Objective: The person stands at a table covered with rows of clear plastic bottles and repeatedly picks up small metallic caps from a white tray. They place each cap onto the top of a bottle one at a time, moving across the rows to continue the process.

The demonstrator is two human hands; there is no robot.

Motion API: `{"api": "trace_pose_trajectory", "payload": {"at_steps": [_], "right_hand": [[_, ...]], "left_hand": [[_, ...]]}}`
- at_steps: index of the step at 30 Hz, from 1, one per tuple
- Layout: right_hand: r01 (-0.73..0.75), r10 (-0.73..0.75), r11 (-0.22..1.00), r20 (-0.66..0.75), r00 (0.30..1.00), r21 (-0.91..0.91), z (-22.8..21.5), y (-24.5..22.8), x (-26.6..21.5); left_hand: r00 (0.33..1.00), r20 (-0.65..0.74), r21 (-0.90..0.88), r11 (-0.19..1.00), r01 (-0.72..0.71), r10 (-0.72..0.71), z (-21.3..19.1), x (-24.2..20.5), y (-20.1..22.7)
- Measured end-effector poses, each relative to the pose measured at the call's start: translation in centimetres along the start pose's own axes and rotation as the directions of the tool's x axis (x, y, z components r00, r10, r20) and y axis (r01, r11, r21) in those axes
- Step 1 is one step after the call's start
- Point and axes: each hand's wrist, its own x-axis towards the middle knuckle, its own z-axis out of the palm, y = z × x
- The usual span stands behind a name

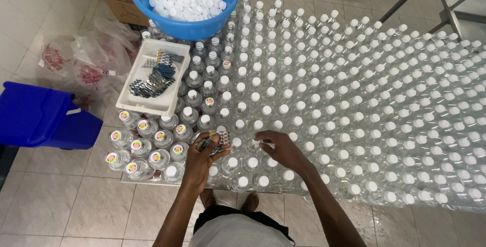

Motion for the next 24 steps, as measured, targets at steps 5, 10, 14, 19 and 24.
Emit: {"api": "trace_pose_trajectory", "payload": {"at_steps": [5, 10, 14, 19, 24], "right_hand": [[-0.052, 0.059, 0.982, 0.035, 0.998, -0.184, 1.2, 0.9, 0.0], [0.030, 0.016, 0.878, 0.093, 0.996, -0.479, 1.5, 0.8, 0.2], [0.084, 0.007, 0.839, 0.164, 0.986, -0.537, 0.3, -1.5, 0.1], [0.107, -0.079, 0.989, -0.247, 0.966, 0.101, 2.0, -2.1, -0.2], [-0.007, 0.182, 0.858, -0.290, 0.939, 0.514, 4.2, -2.8, 0.6]], "left_hand": [[1.000, 0.012, 0.013, 1.000, -0.002, 0.002, 0.4, -0.1, -0.1], [1.000, 0.017, 0.024, 1.000, 0.009, -0.010, 1.5, -1.0, -0.2], [1.000, 0.000, 0.008, 1.000, 0.030, -0.030, 2.3, -1.2, -1.2], [0.999, -0.018, -0.014, 0.999, 0.032, -0.032, 3.7, -1.1, -2.3], [1.000, 0.004, 0.035, 0.999, -0.003, 0.003, 4.3, -0.4, -3.6]]}}
